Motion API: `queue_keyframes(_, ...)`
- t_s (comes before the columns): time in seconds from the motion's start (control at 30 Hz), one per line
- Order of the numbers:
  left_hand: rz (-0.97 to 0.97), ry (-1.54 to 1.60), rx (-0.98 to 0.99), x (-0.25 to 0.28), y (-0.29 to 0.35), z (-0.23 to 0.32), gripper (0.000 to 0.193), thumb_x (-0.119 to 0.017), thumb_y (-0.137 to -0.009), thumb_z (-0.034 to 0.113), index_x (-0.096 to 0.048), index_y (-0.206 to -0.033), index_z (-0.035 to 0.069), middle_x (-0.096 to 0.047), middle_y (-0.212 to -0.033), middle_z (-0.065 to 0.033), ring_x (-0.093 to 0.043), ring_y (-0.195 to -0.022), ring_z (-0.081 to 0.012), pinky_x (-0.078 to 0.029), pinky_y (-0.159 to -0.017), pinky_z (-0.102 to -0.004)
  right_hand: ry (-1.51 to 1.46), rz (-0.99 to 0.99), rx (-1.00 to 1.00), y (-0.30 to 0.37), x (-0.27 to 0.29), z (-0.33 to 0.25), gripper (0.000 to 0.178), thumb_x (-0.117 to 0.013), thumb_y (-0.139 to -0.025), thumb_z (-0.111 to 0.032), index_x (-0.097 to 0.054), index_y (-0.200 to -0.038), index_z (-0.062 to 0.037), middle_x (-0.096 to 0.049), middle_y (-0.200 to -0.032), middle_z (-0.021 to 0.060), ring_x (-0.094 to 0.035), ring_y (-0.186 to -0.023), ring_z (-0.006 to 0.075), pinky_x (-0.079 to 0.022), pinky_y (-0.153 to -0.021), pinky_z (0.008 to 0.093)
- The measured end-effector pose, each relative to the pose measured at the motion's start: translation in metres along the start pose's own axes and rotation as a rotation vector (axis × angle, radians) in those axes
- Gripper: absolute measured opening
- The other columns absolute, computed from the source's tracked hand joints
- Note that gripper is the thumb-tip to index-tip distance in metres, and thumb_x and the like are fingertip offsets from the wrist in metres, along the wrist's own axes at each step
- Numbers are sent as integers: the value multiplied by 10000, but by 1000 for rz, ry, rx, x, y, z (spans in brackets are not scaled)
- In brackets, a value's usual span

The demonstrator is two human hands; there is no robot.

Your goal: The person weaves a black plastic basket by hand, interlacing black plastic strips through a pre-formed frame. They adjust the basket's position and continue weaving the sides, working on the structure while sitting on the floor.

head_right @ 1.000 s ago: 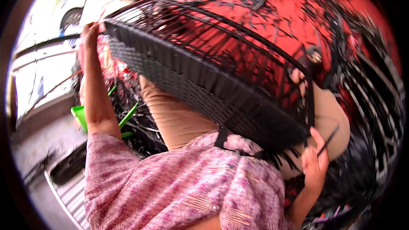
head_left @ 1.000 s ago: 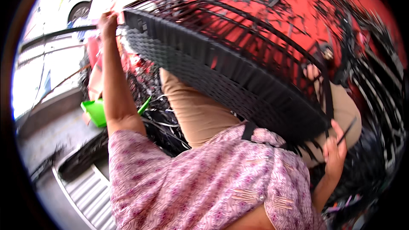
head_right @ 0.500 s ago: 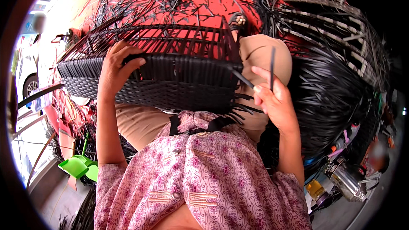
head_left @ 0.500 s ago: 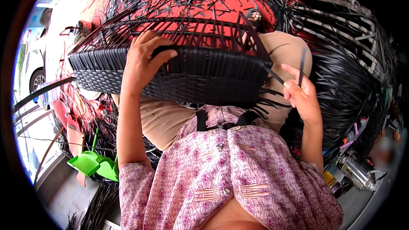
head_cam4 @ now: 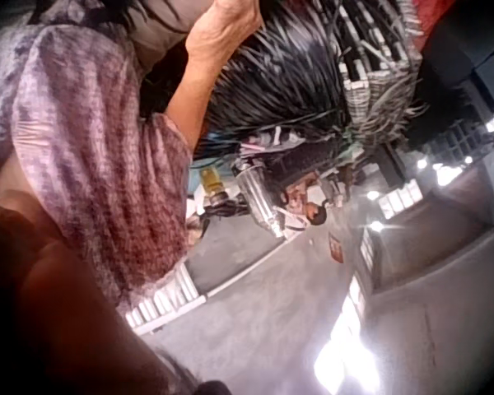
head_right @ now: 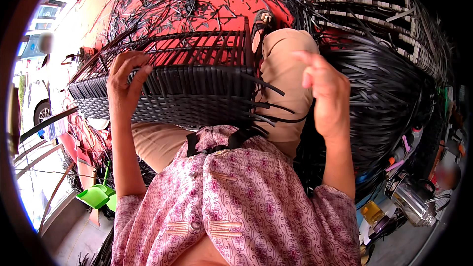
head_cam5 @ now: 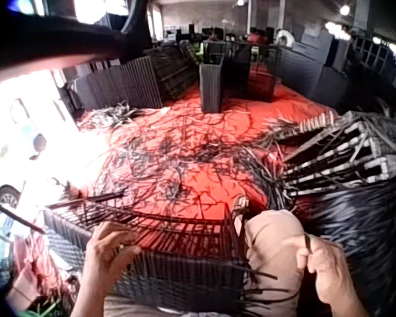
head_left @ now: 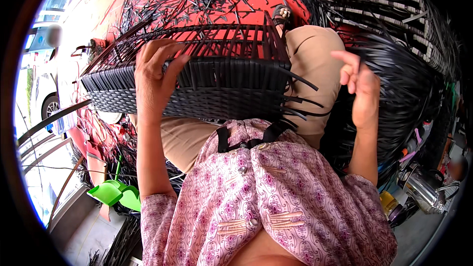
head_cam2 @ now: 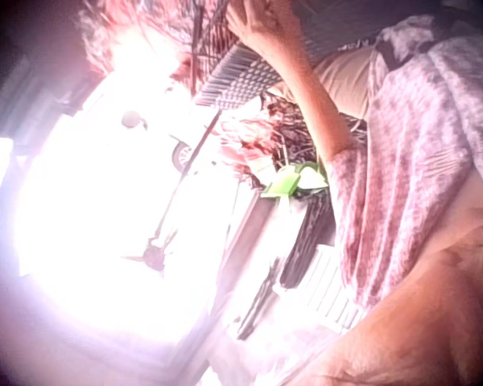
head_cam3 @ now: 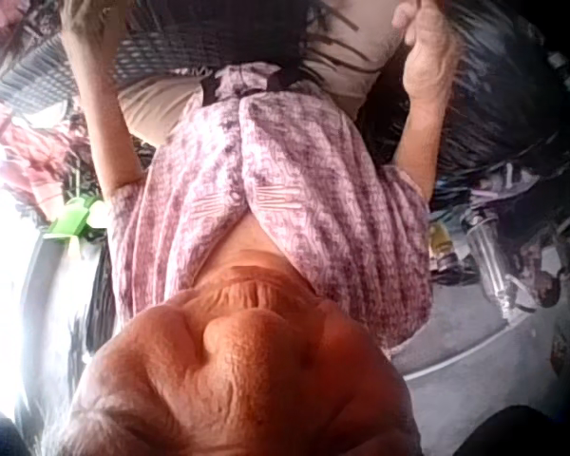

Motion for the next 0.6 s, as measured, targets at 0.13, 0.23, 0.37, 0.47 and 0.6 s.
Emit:
queue_keyframes(0.13,-147,727,242,-16,-16,88,215,-677,-883,164,-679,-1007,-12,-665,-876,-103,-645,-826,-201,-486,-769,-316,98,-121,167,-10,-36,-29,232,-571,-928,-196,-646,-871,17,-638,-766,142,-640,-675,266,-476,-623,341)
queue_keyframes(0.23,-272,755,212,-33,-27,107,179,-650,-907,103,-662,-1029,-26,-657,-874,-65,-618,-753,-114,-507,-684,-242,92,-117,169,-8,-45,-29,147,-674,-884,-122,-652,-847,19,-585,-687,105,-593,-619,197,-447,-579,326)
queue_keyframes(0.37,-410,912,333,-51,-40,118,141,-648,-908,65,-655,-1020,-21,-644,-845,-25,-588,-701,-68,-502,-642,-198,-120,-105,-40,-8,-34,-18,118,-642,-912,-87,-679,-911,25,-633,-777,56,-573,-699,103,-462,-644,259)
queue_keyframes(0.47,-457,810,231,-76,-53,106,137,-618,-916,69,-652,-1015,-20,-628,-807,-13,-564,-701,-64,-474,-629,-215,-175,-45,-215,-14,-28,0,144,-625,-911,-76,-706,-986,18,-685,-858,25,-594,-759,78,-481,-708,235)
queue_keyframes(0.6,-630,680,144,-118,-63,76,198,-548,-895,83,-653,-1033,-12,-686,-828,-83,-625,-701,-140,-516,-672,-290,0,-118,-156,-24,-27,36,219,-628,-917,-156,-697,-1013,28,-658,-825,-1,-536,-740,50,-435,-668,219)
Point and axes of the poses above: each hand's wrist, its own y-axis away from the middle knuckle, its own x-axis out of the back of the hand, z = x × y, the point moved 2 cm from there along -y, towards the middle knuckle
